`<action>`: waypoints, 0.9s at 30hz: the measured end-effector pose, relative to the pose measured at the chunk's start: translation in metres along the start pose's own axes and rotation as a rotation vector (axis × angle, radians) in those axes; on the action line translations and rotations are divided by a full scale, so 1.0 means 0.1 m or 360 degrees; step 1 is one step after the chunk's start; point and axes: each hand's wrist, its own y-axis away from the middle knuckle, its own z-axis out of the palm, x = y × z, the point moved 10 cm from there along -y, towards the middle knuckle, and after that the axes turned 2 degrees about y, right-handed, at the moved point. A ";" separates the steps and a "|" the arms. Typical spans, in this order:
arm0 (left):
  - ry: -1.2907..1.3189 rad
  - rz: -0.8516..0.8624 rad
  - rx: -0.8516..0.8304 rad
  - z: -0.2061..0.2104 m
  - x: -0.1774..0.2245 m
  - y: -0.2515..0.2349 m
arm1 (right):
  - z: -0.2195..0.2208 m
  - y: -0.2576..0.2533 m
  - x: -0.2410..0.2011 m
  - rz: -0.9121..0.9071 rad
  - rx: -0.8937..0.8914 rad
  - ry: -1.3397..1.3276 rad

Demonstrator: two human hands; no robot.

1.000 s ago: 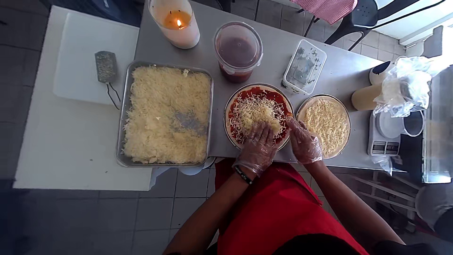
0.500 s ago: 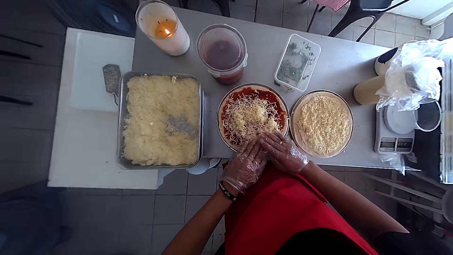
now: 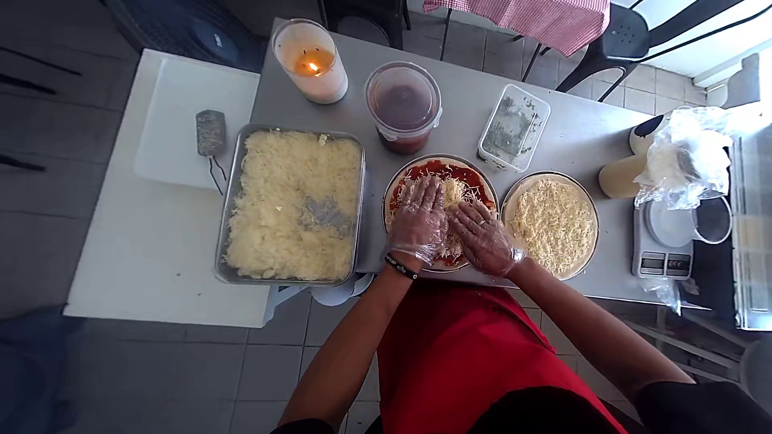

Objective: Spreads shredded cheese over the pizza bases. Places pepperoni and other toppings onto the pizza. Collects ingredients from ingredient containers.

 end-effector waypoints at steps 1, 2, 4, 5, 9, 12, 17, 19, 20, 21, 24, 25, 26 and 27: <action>0.0017 -0.0020 0.0046 -0.06 -0.04 0.03 | 0.00 -0.07 -0.02 -0.0059 -0.0067 -0.0007; 0.0039 -0.0039 0.0011 -0.09 -0.05 0.09 | 0.00 -0.14 -0.01 -0.0085 -0.0101 -0.0002; 0.0079 0.0021 -0.0117 -0.06 0.03 0.23 | 0.00 -0.24 0.17 -0.0025 -0.0093 0.0049; 0.0105 0.0089 -0.0206 -0.02 0.10 0.28 | -0.02 -0.26 0.28 0.0028 -0.0042 0.0085; 0.0092 0.0095 -0.0506 0.21 0.12 0.24 | -0.13 -0.14 0.35 0.0189 -0.0011 0.0066; 0.0075 -0.0019 -0.0227 0.12 -0.15 0.11 | -0.02 -0.09 0.01 0.0020 -0.0122 0.0016; 0.0090 -0.0205 -0.0068 -0.22 -0.21 0.37 | 0.12 -0.45 -0.05 -0.0094 -0.0229 -0.0002; 0.0150 -0.0107 -0.0068 -0.22 -0.11 0.47 | 0.05 -0.59 0.10 -0.0005 -0.0220 0.0059; 0.0160 -0.0059 -0.0096 -0.17 -0.08 0.49 | 0.02 -0.61 0.16 0.0033 -0.0196 0.0099; 0.0150 -0.0062 -0.0145 -0.10 -0.10 0.49 | 0.00 -0.60 0.19 0.0058 -0.0185 0.0118; 0.0084 -0.0277 -0.0162 -0.04 -0.33 0.45 | 0.00 -0.51 0.00 -0.0098 -0.0218 0.0106; 0.0078 -0.0359 -0.0161 -0.05 -0.39 0.45 | 0.04 -0.50 -0.10 -0.0176 -0.0281 0.0067; 0.0074 -0.0411 -0.0148 -0.08 -0.42 0.45 | 0.09 -0.52 -0.16 -0.0226 -0.0364 0.0029; 0.0073 -0.0421 -0.0124 -0.11 -0.42 0.47 | 0.12 -0.57 -0.17 -0.0250 -0.0375 0.0004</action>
